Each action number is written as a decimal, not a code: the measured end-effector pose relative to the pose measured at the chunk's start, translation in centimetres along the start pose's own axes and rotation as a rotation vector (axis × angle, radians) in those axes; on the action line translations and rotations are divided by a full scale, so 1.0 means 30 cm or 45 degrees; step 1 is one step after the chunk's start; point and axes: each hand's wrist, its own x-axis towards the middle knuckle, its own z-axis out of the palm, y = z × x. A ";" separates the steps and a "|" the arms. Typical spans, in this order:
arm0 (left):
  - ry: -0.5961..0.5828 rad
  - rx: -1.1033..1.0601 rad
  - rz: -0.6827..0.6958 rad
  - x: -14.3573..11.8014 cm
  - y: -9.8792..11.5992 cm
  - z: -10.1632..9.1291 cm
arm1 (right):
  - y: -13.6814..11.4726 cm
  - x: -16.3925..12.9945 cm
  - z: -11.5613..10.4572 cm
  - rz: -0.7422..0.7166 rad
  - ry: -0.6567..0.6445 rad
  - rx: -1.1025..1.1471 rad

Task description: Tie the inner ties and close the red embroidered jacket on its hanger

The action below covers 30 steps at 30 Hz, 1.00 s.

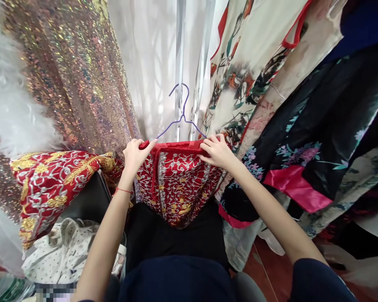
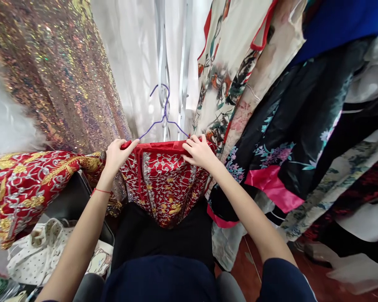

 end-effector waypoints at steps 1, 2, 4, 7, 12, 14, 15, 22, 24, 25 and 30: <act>-0.003 0.025 -0.042 0.006 0.006 0.009 | 0.013 -0.013 -0.010 -0.011 0.004 -0.011; -0.012 0.050 -0.067 0.013 0.008 0.018 | 0.029 -0.024 -0.022 -0.014 -0.003 -0.037; -0.016 0.069 -0.080 0.027 0.001 0.035 | 0.066 -0.039 -0.046 0.007 -0.048 -0.130; 0.010 -0.034 -0.006 0.040 -0.034 0.055 | 0.128 -0.055 -0.074 0.042 -0.153 -0.260; 0.145 -0.232 0.109 0.022 -0.102 0.073 | 0.183 -0.090 -0.083 0.004 -0.293 -0.229; 0.260 -0.271 0.080 0.003 -0.121 0.084 | 0.182 -0.106 -0.083 -0.001 -0.302 -0.200; 0.316 -0.301 0.069 -0.004 -0.130 0.090 | 0.181 -0.112 -0.083 0.001 -0.298 -0.194; 0.487 -0.426 -0.318 0.039 -0.184 0.135 | 0.195 -0.127 -0.100 -0.019 -0.311 -0.218; 0.487 -0.456 -0.372 0.062 -0.188 0.146 | 0.204 -0.130 -0.099 -0.015 -0.326 -0.223; 0.487 -0.464 -0.371 0.070 -0.188 0.151 | 0.207 -0.132 -0.096 -0.010 -0.329 -0.226; 0.537 -0.275 -0.159 0.077 -0.189 0.152 | 0.218 -0.136 -0.072 -0.027 -0.235 -0.193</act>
